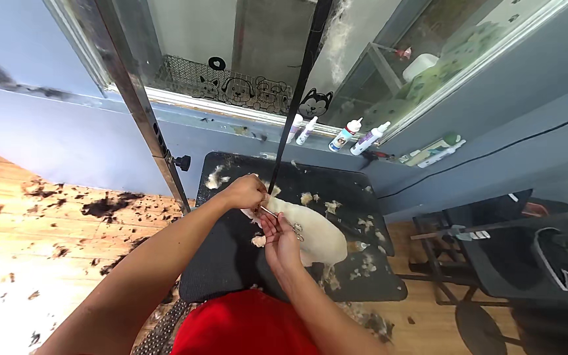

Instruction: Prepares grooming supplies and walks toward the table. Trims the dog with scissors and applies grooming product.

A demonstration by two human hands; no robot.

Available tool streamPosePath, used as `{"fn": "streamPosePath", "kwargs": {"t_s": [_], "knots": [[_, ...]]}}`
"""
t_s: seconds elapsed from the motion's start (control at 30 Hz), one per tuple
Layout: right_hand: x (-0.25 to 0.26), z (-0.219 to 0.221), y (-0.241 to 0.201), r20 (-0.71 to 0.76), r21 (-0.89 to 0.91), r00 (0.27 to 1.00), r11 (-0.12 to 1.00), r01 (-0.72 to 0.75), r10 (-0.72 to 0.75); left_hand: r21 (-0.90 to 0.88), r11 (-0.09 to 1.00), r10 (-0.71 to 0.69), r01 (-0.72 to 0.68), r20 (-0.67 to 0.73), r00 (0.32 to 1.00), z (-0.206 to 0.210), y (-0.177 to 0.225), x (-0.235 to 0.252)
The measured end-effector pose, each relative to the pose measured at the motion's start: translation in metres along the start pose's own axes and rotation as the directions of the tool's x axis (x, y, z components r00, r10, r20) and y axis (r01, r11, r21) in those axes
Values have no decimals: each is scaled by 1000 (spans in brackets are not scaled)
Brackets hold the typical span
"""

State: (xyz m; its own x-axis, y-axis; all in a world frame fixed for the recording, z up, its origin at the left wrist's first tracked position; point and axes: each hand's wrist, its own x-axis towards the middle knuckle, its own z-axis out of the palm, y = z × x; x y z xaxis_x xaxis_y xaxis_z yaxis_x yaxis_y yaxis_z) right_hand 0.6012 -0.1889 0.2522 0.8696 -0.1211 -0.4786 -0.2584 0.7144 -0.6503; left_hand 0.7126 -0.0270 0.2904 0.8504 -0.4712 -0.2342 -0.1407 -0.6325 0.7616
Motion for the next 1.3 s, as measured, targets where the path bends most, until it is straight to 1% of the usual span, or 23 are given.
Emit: {"fn": "streamPosePath", "kwargs": {"t_s": [0.07, 0.17, 0.27, 0.37, 0.43, 0.5, 0.53, 0.6, 0.67, 0.7, 0.77, 0.83, 0.87, 0.9, 0.93, 1.0, 1.03, 1.07, 1.1, 1.17, 1.2, 1.23, 1.3], "knots": [[1, 0, -8, 59, -59, 996, 996, 70, -66, -24, 999, -22, 22, -8, 1000, 1, -2, 1], [2, -5, -13, 258, -299, 927, 890, 343, -271, -53, 997, -51, 49, -21, 999, 2, -2, 1], [6, -12, -12, 541, -506, 712, 503, 701, -449, -51, 998, -49, 47, -24, 999, 3, -2, 1], [15, -19, -8, 770, -493, 446, 20, 870, -456, -33, 999, -39, 38, -26, 999, 3, -1, 1], [15, -17, -5, 812, -495, 410, -118, 861, -415, -23, 999, -31, 31, -27, 999, 4, 0, 0], [15, -15, 0, 786, -543, 465, -95, 834, -407, -18, 1000, -20, 20, -27, 999, 4, 1, 0], [15, -13, 2, 744, -579, 524, -8, 815, -414, -17, 1000, -21, 20, -27, 999, 5, 2, -1], [13, -8, 2, 562, -667, 737, 322, 672, -376, -24, 1000, -18, 17, -29, 999, 5, 0, -2], [11, 0, -8, 309, -622, 927, 692, 366, -212, -44, 999, -20, 19, -26, 999, 4, -2, -3], [12, 3, -13, 218, -542, 968, 810, 224, -122, -55, 998, -23, 21, -24, 999, 4, -3, -3], [13, 7, -20, 127, -422, 992, 905, 54, 0, -75, 997, -22, 21, -17, 1000, 3, -5, -3], [13, 7, -24, 143, -435, 990, 899, 57, 7, -92, 996, -22, 20, -21, 1000, 2, -7, -3], [14, 6, -24, 200, -503, 978, 852, 147, -50, -101, 995, -21, 18, -27, 999, 2, -8, -2], [14, 3, -25, 298, -599, 945, 744, 297, -137, -109, 994, -23, 19, -35, 999, 2, -8, -2], [14, 1, -25, 436, -668, 872, 568, 481, -225, -111, 994, -25, 20, -40, 999, 2, -8, -3], [18, -8, -24, 713, -613, 637, 180, 769, -292, -90, 996, -22, 18, -40, 999, 2, -6, -4], [19, -10, -24, 783, -566, 557, 54, 822, -277, -71, 997, -19, 16, -37, 999, 2, -4, -4], [18, -9, -25, 792, -568, 554, 23, 823, -256, -54, 998, -19, 17, -30, 999, 2, -3, -4], [14, -5, -28, 754, -616, 616, 78, 784, -230, -44, 999, -19, 17, -24, 1000, 2, -2, -4], [8, 7, -40, 604, -731, 781, 280, 623, -160, -48, 999, -17, 16, -19, 1000, 3, -2, -4], [9, 9, -44, 577, -734, 802, 330, 593, -157, -56, 998, -14, 13, -20, 1000, 3, -3, -4], [12, 7, -45, 603, -706, 779, 340, 622, -173, -60, 998, -10, 9, -20, 1000, 3, -4, -4], [19, -1, -43, 726, -605, 657, 265, 751, -203, -57, 998, -3, 2, -19, 1000, 4, -4, -5]]}}
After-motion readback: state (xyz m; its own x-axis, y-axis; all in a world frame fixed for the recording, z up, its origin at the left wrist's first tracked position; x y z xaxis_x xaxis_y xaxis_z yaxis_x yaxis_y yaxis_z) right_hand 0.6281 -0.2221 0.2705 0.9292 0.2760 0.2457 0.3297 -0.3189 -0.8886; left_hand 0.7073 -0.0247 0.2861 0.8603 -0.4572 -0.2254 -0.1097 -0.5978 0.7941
